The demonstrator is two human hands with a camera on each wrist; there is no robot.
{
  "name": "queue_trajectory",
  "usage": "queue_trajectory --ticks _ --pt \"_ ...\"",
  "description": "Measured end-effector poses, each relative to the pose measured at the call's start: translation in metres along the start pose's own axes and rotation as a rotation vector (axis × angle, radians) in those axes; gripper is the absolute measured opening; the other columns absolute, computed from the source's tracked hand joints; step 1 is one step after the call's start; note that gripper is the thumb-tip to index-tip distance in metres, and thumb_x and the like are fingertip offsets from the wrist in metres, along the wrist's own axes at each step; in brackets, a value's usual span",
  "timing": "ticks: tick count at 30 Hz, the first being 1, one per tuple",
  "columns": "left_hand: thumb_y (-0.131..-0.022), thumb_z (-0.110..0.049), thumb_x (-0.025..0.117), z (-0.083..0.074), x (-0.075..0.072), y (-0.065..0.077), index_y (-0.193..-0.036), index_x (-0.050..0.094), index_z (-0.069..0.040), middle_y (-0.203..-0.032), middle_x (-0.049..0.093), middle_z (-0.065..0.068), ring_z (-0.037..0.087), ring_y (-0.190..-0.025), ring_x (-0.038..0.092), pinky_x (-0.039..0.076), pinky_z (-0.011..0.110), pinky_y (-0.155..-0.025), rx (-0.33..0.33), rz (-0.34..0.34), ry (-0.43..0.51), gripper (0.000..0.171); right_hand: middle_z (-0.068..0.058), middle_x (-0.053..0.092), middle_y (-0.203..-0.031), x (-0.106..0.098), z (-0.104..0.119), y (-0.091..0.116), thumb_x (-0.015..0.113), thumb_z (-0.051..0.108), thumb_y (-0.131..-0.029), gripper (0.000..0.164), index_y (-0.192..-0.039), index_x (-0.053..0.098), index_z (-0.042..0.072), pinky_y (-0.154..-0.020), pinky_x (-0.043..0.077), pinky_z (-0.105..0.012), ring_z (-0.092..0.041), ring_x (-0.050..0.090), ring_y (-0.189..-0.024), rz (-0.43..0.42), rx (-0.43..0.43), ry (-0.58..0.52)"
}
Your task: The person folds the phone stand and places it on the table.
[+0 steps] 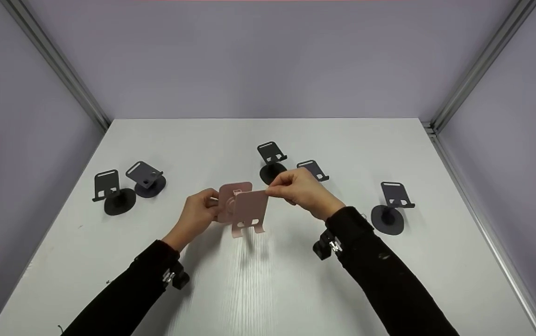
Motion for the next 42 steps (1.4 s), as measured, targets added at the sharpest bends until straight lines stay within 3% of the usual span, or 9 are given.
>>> queue_trajectory --ticks 10,17,29,36,42 --pt "-0.089 0.011 0.067 -0.006 -0.004 -0.002 -0.097 0.068 0.000 -0.099 0.077 0.018 0.026 -0.094 0.076 0.061 0.037 -0.080 0.068 -0.025 -0.038 0.014 0.007 0.045 -0.061 0.000 -0.001 -0.001 0.077 0.014 -0.092 0.013 -0.093 0.075 0.001 -0.051 0.026 -0.023 -0.008 0.032 -0.051 0.036 0.006 0.039" --pt "-0.089 0.013 0.065 -0.011 -0.006 0.002 -0.098 0.067 0.001 -0.098 0.077 0.017 0.027 -0.092 0.076 0.061 0.035 -0.079 0.112 -0.052 -0.048 0.016 0.007 0.046 -0.061 0.001 -0.001 0.000 0.075 0.014 -0.093 0.020 -0.095 0.072 -0.005 -0.052 0.027 -0.024 -0.008 0.033 -0.052 0.035 -0.026 0.027" --pt "-0.082 0.017 0.066 -0.034 -0.002 0.011 -0.093 0.068 -0.003 -0.086 0.076 0.010 0.022 -0.078 0.074 0.059 0.034 -0.067 0.330 -0.145 -0.198 0.023 0.007 0.050 -0.066 0.004 -0.009 -0.002 0.079 0.019 -0.091 0.019 -0.090 0.074 0.001 -0.054 0.030 -0.022 -0.008 0.039 -0.060 -0.011 -0.025 0.057" --pt "-0.079 0.019 0.065 -0.037 -0.002 0.014 -0.093 0.067 -0.004 -0.085 0.076 0.009 0.023 -0.075 0.073 0.058 0.036 -0.065 0.347 -0.159 -0.244 0.028 0.008 0.051 -0.067 0.005 -0.012 -0.004 0.079 0.017 -0.090 0.018 -0.090 0.073 0.000 -0.054 0.030 -0.021 -0.008 0.039 -0.060 -0.029 -0.003 0.055" --pt "-0.079 0.022 0.061 -0.042 0.005 0.018 -0.095 0.067 -0.004 -0.085 0.075 0.009 0.023 -0.074 0.072 0.058 0.035 -0.065 0.353 -0.116 -0.255 0.031 0.009 0.045 -0.062 0.008 -0.020 -0.007 0.078 0.016 -0.090 0.019 -0.086 0.071 -0.001 -0.054 0.028 -0.021 -0.007 0.036 -0.057 -0.046 0.030 0.035"
Point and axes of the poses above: each hand's wrist, its own y-axis away from the middle knuckle, its own x-axis out of the palm, z = x × y, the point moved 9 cm from there along -y, towards the middle knuckle
